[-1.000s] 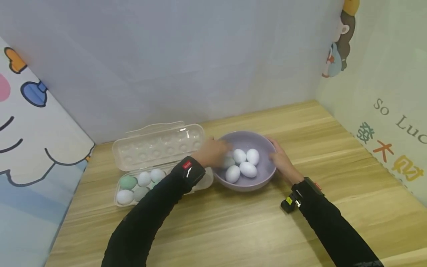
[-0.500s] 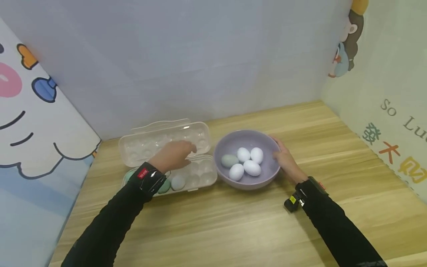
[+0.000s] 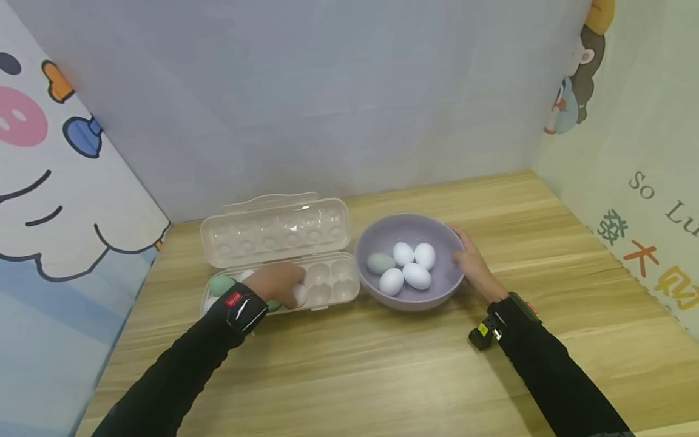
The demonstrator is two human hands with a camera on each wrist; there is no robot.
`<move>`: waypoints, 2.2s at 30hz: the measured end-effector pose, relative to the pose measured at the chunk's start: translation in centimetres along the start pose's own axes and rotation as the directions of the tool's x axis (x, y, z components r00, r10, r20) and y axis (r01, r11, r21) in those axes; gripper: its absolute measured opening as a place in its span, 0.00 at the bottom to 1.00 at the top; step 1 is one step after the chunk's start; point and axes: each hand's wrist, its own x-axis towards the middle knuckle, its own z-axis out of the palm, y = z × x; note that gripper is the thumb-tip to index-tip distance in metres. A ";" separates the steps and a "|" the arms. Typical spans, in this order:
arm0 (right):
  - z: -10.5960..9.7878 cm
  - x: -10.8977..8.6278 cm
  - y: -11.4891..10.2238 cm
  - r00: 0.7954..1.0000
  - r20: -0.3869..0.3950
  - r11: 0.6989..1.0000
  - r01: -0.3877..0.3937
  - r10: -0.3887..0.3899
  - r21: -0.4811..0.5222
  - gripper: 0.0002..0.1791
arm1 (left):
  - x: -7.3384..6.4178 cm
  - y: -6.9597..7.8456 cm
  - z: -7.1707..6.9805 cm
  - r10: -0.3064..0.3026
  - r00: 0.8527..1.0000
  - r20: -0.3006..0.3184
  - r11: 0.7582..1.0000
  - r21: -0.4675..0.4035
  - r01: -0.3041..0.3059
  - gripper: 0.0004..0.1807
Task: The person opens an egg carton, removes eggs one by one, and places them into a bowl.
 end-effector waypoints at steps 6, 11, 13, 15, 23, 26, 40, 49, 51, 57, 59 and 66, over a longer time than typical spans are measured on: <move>-0.3 0.5 0.5 1.000 -0.005 1.000 0.000 0.000 0.004 0.43 | 0.2 -0.2 0.4 0.034 0.999 -0.031 0.999 -0.005 -0.034 0.12; -0.2 0.4 0.4 1.000 0.004 1.000 -0.001 0.001 0.028 0.43 | 0.1 -0.6 0.1 0.062 0.998 -0.030 0.997 -0.047 -0.063 0.11; -0.2 0.4 0.4 1.000 0.009 0.999 -0.004 0.003 0.035 0.43 | -0.1 -0.7 -0.1 0.061 0.997 -0.042 0.996 -0.068 -0.064 0.11; -0.1 0.2 0.3 1.000 0.007 1.000 -0.006 0.006 0.027 0.43 | -0.2 -0.7 -0.5 0.075 0.994 -0.075 0.993 -0.090 -0.081 0.12; 0.4 -1.1 -1.8 1.000 0.024 1.000 -0.018 0.018 0.018 0.43 | -0.3 0.2 -2.6 0.156 0.936 -0.315 0.961 -0.169 -0.217 0.16; 0.1 -0.4 -0.5 1.000 0.010 1.000 -0.013 0.013 0.024 0.43 | 0.1 1.0 -3.1 0.221 0.885 -0.410 0.938 -0.159 -0.308 0.16; 0.5 -1.5 -2.2 1.000 0.016 1.000 0.002 -0.002 0.000 0.43 | 5.3 8.9 -4.4 0.428 0.823 -0.374 0.858 -0.118 -0.500 0.28; 1.0 -2.0 -3.2 1.000 0.012 0.999 -0.028 0.028 0.017 0.42 | 8.0 12.2 -3.7 0.481 0.840 -0.252 0.873 0.048 -0.485 0.19; 1.1 -2.0 -3.2 0.999 0.013 0.999 -0.033 0.033 0.021 0.42 | 8.3 12.5 -3.3 0.490 0.840 -0.233 0.870 0.071 -0.488 0.16; 1.1 -2.0 -3.0 1.000 0.017 0.999 -0.024 0.023 0.036 0.42 | 8.9 12.8 -2.2 0.530 0.824 -0.200 0.846 0.060 -0.530 0.12; 1.0 -2.0 -3.0 1.000 0.018 0.999 -0.018 0.018 0.040 0.42 | 9.3 13.1 -2.1 0.530 0.828 -0.181 0.847 0.064 -0.528 0.11; 0.8 -2.0 -3.1 1.000 0.015 0.999 -0.016 0.016 0.046 0.42 | 9.7 14.2 -1.8 0.466 0.881 -0.087 0.881 0.144 -0.451 0.09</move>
